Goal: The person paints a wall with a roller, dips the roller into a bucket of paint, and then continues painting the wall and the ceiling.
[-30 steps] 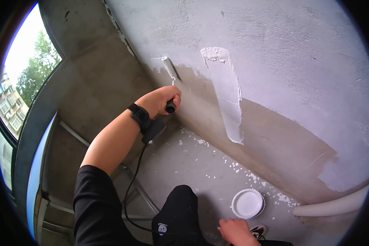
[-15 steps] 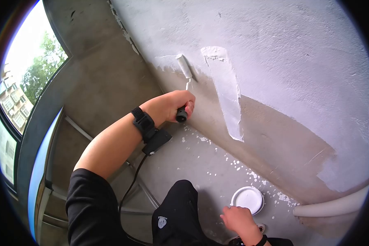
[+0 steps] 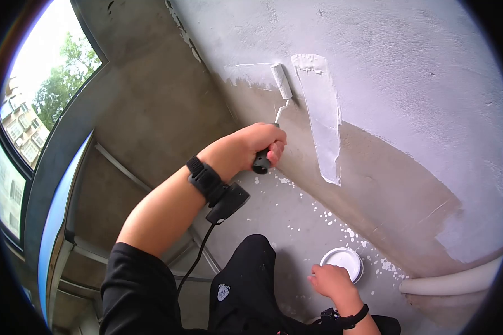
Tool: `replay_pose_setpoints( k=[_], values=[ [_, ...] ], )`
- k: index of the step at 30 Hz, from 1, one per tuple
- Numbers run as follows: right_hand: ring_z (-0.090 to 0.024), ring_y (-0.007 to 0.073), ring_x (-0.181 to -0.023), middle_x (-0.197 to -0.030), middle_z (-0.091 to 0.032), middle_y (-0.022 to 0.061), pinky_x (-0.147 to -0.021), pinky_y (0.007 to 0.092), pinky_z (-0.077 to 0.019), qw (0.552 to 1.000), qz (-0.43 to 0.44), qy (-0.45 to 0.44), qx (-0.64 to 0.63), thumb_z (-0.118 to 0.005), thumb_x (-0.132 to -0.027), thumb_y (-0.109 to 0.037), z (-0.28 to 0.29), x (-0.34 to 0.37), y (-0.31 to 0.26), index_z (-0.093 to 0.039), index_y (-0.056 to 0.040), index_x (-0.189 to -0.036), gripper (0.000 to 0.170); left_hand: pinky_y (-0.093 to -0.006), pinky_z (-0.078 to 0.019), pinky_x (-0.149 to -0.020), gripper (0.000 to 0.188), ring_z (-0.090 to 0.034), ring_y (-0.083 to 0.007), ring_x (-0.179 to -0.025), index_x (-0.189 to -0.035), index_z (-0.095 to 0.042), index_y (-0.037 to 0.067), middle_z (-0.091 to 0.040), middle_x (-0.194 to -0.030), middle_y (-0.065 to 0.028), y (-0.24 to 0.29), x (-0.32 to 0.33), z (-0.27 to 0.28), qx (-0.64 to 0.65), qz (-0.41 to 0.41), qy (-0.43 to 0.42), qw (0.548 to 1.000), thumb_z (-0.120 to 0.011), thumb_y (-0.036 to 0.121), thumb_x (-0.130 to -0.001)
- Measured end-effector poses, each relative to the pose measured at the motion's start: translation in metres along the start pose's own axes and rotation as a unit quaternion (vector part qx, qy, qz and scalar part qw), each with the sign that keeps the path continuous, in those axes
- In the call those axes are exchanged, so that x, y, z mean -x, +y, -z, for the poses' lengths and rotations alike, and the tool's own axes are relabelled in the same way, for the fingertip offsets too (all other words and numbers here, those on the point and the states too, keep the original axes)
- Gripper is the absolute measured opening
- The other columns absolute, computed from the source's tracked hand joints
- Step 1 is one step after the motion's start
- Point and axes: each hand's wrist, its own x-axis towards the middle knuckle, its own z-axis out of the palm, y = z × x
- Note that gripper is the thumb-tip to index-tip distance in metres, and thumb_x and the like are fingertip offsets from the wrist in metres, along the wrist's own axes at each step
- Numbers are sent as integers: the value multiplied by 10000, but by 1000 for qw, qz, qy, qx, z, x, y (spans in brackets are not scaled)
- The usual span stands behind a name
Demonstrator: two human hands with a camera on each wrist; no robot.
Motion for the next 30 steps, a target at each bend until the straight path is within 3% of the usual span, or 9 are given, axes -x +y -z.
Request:
replay_pose_setpoints(
  k=[4, 6, 12, 14, 16, 19, 23, 29, 30],
  values=[
    [-668, 326, -745, -747, -664, 129, -644, 433, -520, 1000, -19, -2, 9, -559, -904, -323, 5, 6, -2, -607, -64, -886, 264, -168, -300, -329, 227, -349, -12, -432, -704, -363, 102, -389, -612, 37, -10, 0, 28, 25, -24, -26, 999, -495, 44, -879],
    [-668, 326, -743, -744, -663, 134, -636, 432, -521, 1000, -10, 13, 12, -568, -900, -315, 7, 10, -5, -605, -58, -877, 261, -167, -297, -320, 236, -342, -7, -422, -691, -361, 108, -394, -604, 45, -12, -1, 50, 117, -41, -36, 992, -493, 50, -877],
    [-672, 320, -733, -743, -661, 141, -625, 438, -524, 1000, -7, -4, 18, -581, -892, -313, -4, 14, -9, -600, -63, -894, 251, -162, -358, -329, 258, -391, -24, -394, -630, -345, 109, -407, -555, 42, 48, -55, 155, 266, -38, 20, 963, -466, 12, -835],
    [-675, 314, -736, -749, -664, 136, -625, 437, -525, 1000, -17, 6, 23, -583, -891, -313, -5, 20, -9, -601, -68, -889, 246, -165, -363, -329, 256, -394, -40, -389, -630, -329, 103, -405, -546, 29, 64, -76, 185, 245, -104, 38, 963, -461, 7, -827],
    [-679, 309, -738, -754, -667, 131, -626, 436, -525, 999, -32, 16, 32, -585, -889, -312, -7, 29, -6, -602, -72, -885, 241, -173, -357, -317, 261, -381, -48, -375, -632, -317, 102, -394, -527, 21, 78, -87, 197, 241, -114, 52, 962, -469, 15, -826],
    [-666, 335, -746, -762, -662, 141, -646, 461, -521, 998, -50, 18, 26, -573, -885, -328, -4, 45, -15, -614, -66, -897, 266, -194, -333, -315, 276, -363, -67, -350, -627, -304, 118, -366, -483, 26, 94, -127, 220, 178, -85, 93, 976, -474, 32, -826],
    [-670, 329, -783, -835, -670, 168, -647, 430, -532, 997, -73, -18, 0, -581, -875, -243, 8, 59, -34, -646, -49, -901, 207, -193, -331, -312, 267, -367, -62, -351, -626, -303, 111, -375, -491, 27, 105, -166, 226, 150, -56, 148, 976, -470, 12, -809],
    [-669, 340, -801, -867, -677, 162, -667, 451, -530, 994, -82, -65, -19, -583, -838, -205, -10, 68, -20, -654, -67, -922, 177, -188, -331, -313, 223, -374, -61, -356, -629, -312, 101, -379, -510, 23, 109, -183, 220, 164, -63, 137, 975, -435, -14, -776],
    [-667, 341, -797, -862, -674, 158, -665, 449, -528, 994, -96, -39, -14, -595, -821, -189, -7, 69, -20, -645, -63, -924, 171, -188, -331, -313, 223, -374, -61, -356, -629, -312, 101, -379, -510, 23, 108, -179, 216, 166, -64, 139, 974, -435, -14, -776]
  ],
)
